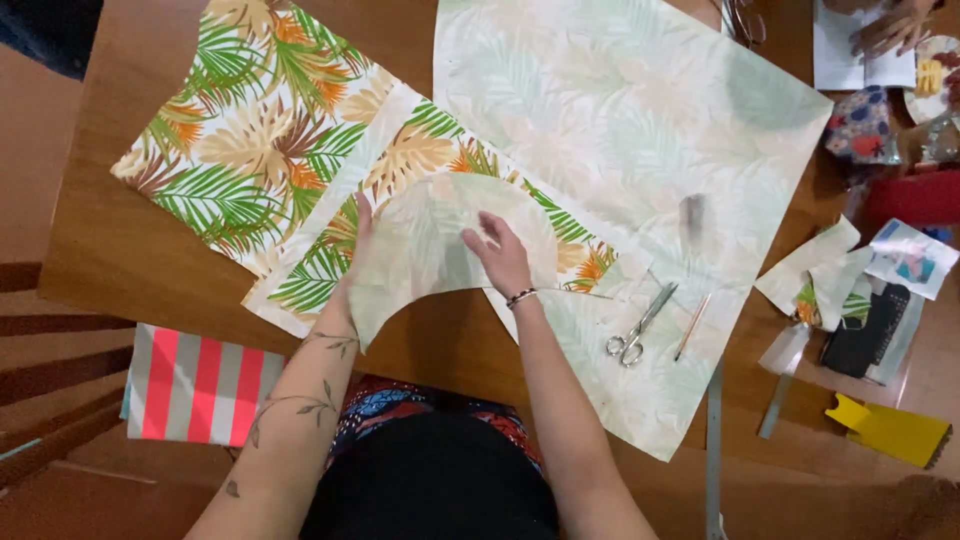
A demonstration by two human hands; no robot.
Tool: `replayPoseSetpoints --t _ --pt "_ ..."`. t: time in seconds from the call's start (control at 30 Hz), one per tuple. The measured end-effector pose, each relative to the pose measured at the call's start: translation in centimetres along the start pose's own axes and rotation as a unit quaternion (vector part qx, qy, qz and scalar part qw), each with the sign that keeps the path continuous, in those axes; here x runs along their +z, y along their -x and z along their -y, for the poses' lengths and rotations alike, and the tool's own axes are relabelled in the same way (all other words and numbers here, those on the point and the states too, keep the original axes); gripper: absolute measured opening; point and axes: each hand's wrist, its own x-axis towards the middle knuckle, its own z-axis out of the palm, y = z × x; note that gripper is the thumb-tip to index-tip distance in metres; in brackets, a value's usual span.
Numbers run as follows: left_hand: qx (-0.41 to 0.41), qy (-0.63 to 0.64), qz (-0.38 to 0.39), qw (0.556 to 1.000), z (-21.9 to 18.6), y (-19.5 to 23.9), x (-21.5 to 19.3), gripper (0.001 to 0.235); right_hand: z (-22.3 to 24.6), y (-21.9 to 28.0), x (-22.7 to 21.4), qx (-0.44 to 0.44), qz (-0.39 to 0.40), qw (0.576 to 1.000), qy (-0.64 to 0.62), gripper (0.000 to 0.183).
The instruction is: Cutting out pattern pieces from a tropical print fabric using a rotary cutter and scissors on a cutting table.
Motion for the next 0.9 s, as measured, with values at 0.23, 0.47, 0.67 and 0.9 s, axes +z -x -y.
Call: replayPoseSetpoints --t 0.23,0.47,0.67,0.9 --pt "-0.014 -0.119 0.057 0.991 -1.0 -0.6 0.0 0.086 4.0 2.2 0.4 0.03 -0.008 0.999 0.025 0.102" --pt "0.024 -0.331 0.13 0.934 -1.4 -1.0 0.8 0.064 2.3 4.5 -4.6 -0.002 0.02 0.971 -0.239 0.035" --pt "0.055 -0.61 0.017 0.791 -2.7 -3.6 -1.0 0.088 -3.9 1.3 -7.7 0.086 -0.04 0.937 -0.336 0.055" --pt "0.038 -0.634 -0.023 0.772 -1.2 -6.7 -9.9 0.054 -14.2 -3.7 -6.8 0.127 -0.121 0.925 -0.338 0.052"
